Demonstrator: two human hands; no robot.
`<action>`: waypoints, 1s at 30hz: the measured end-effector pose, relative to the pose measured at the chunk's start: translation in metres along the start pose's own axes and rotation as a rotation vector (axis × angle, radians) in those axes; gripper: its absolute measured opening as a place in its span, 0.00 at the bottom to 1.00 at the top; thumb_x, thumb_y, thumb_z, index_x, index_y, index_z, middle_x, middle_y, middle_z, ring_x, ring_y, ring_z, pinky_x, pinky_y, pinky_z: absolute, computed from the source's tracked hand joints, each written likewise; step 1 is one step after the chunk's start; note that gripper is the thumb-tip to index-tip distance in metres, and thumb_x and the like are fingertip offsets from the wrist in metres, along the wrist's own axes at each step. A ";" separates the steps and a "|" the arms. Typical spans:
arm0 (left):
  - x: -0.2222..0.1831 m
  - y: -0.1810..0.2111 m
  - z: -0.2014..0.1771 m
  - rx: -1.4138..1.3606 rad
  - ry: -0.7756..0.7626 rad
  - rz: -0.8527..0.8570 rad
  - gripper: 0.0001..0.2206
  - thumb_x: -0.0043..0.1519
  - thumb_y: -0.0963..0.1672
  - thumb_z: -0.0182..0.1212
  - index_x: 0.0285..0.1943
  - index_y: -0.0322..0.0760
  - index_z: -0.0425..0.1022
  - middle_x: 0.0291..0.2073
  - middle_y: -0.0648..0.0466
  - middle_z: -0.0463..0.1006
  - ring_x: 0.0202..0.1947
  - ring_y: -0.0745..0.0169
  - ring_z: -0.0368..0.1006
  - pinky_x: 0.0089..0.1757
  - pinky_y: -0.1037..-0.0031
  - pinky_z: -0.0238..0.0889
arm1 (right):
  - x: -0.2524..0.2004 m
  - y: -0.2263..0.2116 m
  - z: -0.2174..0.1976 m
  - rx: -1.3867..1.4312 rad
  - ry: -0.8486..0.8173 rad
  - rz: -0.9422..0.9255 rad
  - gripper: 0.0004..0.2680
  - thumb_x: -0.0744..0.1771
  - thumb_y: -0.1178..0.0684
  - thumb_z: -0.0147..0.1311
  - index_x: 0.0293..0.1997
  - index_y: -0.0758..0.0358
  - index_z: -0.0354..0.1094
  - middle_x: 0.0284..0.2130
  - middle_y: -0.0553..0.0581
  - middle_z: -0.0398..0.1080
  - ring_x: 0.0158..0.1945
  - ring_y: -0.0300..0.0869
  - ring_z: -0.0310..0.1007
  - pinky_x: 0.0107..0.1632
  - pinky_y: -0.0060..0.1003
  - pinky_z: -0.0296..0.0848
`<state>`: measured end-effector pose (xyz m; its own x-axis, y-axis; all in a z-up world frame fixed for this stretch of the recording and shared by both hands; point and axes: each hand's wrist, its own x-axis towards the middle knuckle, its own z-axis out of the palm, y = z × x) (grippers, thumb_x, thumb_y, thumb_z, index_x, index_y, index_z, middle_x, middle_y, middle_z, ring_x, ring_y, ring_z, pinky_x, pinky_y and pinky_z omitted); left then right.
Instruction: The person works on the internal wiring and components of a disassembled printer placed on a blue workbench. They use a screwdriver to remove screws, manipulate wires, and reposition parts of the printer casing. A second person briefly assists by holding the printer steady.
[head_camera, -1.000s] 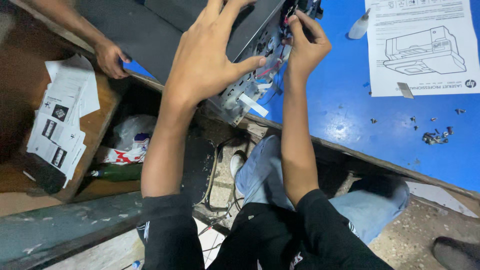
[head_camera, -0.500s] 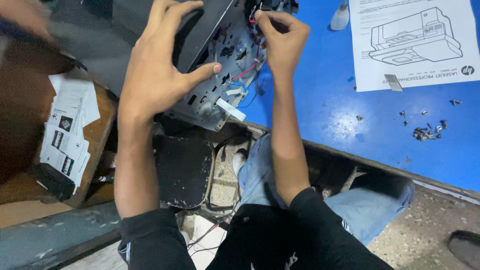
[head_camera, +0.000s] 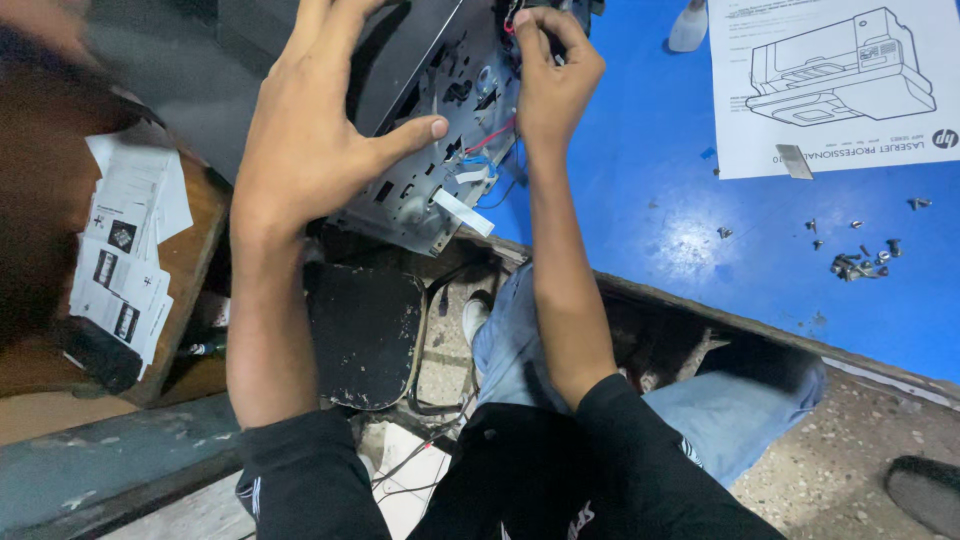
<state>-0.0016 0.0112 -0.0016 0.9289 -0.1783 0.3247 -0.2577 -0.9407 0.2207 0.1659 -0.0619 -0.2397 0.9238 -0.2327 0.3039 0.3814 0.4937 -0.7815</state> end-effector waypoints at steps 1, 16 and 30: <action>-0.001 -0.002 0.001 0.003 0.005 0.009 0.36 0.58 0.45 0.80 0.72 0.35 0.61 0.65 0.38 0.67 0.66 0.33 0.68 0.61 0.55 0.64 | -0.001 0.001 0.001 0.004 0.008 0.006 0.03 0.66 0.61 0.61 0.37 0.72 0.75 0.26 0.44 0.66 0.31 0.29 0.57 0.35 0.26 0.58; -0.009 -0.021 0.009 0.045 0.011 0.029 0.37 0.59 0.48 0.80 0.72 0.30 0.62 0.65 0.37 0.70 0.67 0.32 0.65 0.63 0.54 0.62 | -0.008 0.017 0.011 0.137 0.102 -0.036 0.06 0.68 0.57 0.61 0.40 0.73 0.76 0.33 0.50 0.75 0.39 0.32 0.70 0.44 0.28 0.70; -0.007 -0.020 0.009 0.040 0.019 0.034 0.38 0.58 0.48 0.80 0.72 0.29 0.60 0.67 0.35 0.70 0.67 0.30 0.65 0.62 0.54 0.62 | -0.006 0.014 0.009 0.071 0.088 -0.023 0.07 0.68 0.56 0.62 0.41 0.73 0.77 0.32 0.50 0.75 0.38 0.32 0.70 0.44 0.29 0.69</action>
<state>-0.0008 0.0289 -0.0166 0.9144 -0.2049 0.3491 -0.2778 -0.9449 0.1729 0.1659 -0.0457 -0.2476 0.9095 -0.3160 0.2702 0.4071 0.5449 -0.7331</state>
